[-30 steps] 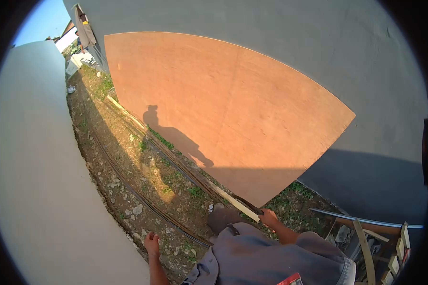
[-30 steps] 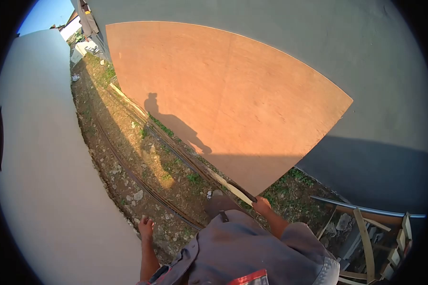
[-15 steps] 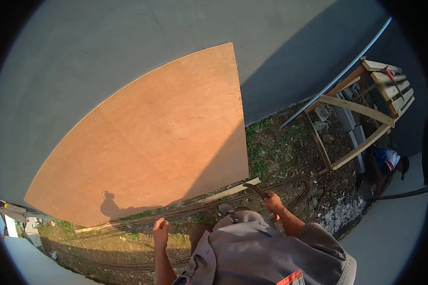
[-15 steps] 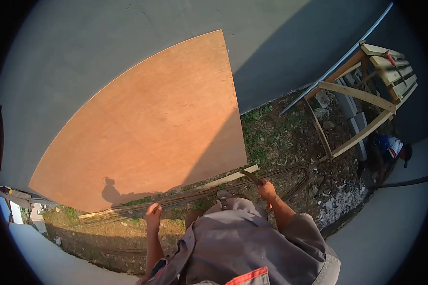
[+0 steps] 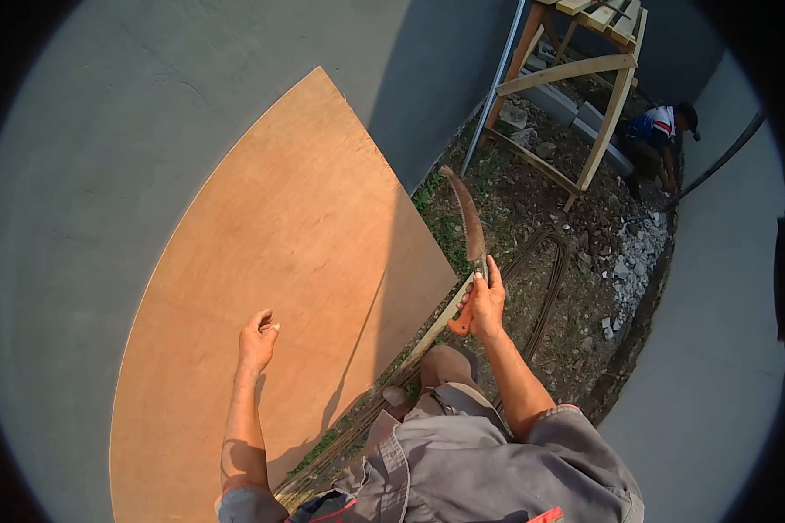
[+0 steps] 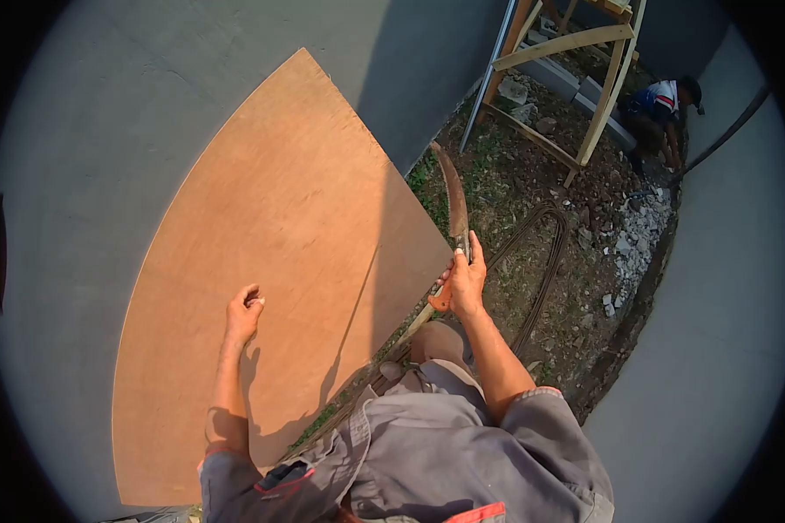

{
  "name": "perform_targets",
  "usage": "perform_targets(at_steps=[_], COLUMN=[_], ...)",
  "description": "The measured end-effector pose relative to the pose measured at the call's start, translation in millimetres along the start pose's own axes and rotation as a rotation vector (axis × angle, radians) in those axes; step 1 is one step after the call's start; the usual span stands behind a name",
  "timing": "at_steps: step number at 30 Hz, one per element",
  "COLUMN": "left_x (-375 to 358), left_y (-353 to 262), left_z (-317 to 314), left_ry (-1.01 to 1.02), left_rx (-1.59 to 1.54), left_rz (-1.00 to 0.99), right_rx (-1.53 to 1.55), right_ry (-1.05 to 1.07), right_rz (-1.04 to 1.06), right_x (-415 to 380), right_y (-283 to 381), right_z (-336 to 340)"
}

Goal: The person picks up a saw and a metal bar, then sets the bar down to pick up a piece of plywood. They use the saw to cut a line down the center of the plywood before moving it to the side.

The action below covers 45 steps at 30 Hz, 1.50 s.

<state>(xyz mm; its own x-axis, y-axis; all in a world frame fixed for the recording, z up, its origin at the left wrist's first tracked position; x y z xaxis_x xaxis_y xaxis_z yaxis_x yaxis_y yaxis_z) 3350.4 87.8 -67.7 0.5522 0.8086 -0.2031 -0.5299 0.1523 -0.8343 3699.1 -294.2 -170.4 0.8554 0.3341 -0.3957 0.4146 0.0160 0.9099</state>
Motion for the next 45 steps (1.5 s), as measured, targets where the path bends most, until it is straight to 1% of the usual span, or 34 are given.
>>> perform_targets(at_steps=[2,3,5,6,8,12,13,15,17,18,20,21,23,24,25,27,31,33,34,36,37,39,40,42,45], left_x=[34.5,52.1,76.2,88.8,110.2,173.1,186.9,216.3,239.5,244.5,258.5,266.6,278.4,285.1,286.5,284.9,284.3,290.6,296.7,303.1,304.4,312.4,316.3,323.9,326.3], left_y=[-44.8,-67.2,-129.1,-152.8,-213.4,-289.4,-309.1,-335.2,-361.9,-371.2,-380.4,-381.8,-384.1,-382.3,-385.1,-385.8,-400.7,-404.1,-406.6,-400.0,-402.7,-396.5,-402.1,-392.2,-394.6], left_z=[-11.8,-14.7,-33.1,-39.5,-55.3,-91.0,-99.4,-114.7,-107.4,-110.0,-107.6,-110.1,-104.6,-105.7,-109.6,-114.0,-112.2,-122.3,-120.8,-121.2,-120.7,-125.8,-123.7,-127.0,-128.1], left_ry=[0.118,0.123,0.173,0.177,0.178,0.203,0.165,0.119,-0.194,-0.196,-0.244,-0.233,-0.227,-0.233,-0.226,-0.241,-0.25,-0.131,-0.128,0.066,0.068,0.254,0.254,0.37,0.405], left_rx=[0.135,0.149,0.274,0.284,0.34,0.428,0.557,0.69,0.851,0.859,0.849,0.851,0.702,0.783,0.783,0.92,0.869,0.871,0.876,0.554,0.563,0.286,0.291,0.421,0.471], left_rz=[-0.171,-0.189,-0.419,-0.428,-0.58,-0.67,-0.737,-0.803,-0.891,-0.89,-0.778,-0.776,-0.738,-0.663,-0.669,-0.512,-0.538,-0.626,-0.64,-0.56,-0.566,-0.44,-0.445,-0.284,-0.337], right_rx=[0.064,0.1,0.161,0.2,0.239,0.324,0.341,0.359,0.378,0.36,0.354,0.34,0.36,0.383,0.386,0.418,0.485,0.501,0.489,0.478,0.453,0.477,0.481,0.477,0.468], right_ry=[0.009,0.01,0.013,0.027,0.035,0.051,0.057,0.064,0.085,0.084,0.09,0.091,0.085,0.086,0.079,0.062,0.089,0.118,0.107,0.075,0.049,0.057,0.071,0.089,0.077], right_rz=[-0.007,-0.026,-0.024,-0.028,-0.027,-0.013,0.007,0.017,0.026,0.018,0.008,0.0,-0.011,-0.008,-0.008,-0.012,-0.013,0.039,0.026,0.056,0.089,0.08,0.085,0.098,0.112], right_x=[-12.2,-15.4,-20.2,-21.4,-21.5,-16.8,-14.7,-10.2,-4.1,-1.5,2.7,2.9,2.6,2.8,3.1,-0.2,-8.5,-10.3,-11.2,-9.9,-8.8,-9.9,-9.7,-10.9,-9.7], right_y=[7.2,10.3,20.2,24.3,31.3,45.7,49.0,48.6,46.5,44.9,43.4,41.6,38.7,39.1,38.8,37.5,40.0,45.0,45.9,48.6,52.2,57.7,59.2,62.4,64.1], right_z=[-26.5,-39.8,-64.1,-75.0,-93.7,-127.0,-132.4,-138.0,-145.6,-147.5,-151.6,-152.6,-153.8,-154.8,-155.6,-158.2,-170.8,-179.6,-184.8,-192.5,-193.5,-198.5,-202.1,-207.5,-215.3])
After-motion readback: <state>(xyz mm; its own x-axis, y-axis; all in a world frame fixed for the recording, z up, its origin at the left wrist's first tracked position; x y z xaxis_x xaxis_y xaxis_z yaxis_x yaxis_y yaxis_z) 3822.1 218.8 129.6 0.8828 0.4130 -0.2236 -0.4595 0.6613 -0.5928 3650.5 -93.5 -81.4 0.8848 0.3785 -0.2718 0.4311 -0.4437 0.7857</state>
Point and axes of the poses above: each hand's wrist, its own x-axis towards the middle knuckle, its own z-axis out of the back of the hand, y = z × x, the point moved 9 cm from there along x, towards the middle knuckle, and after that the axes turned 14 degrees about -x, right-handed, at the moved point
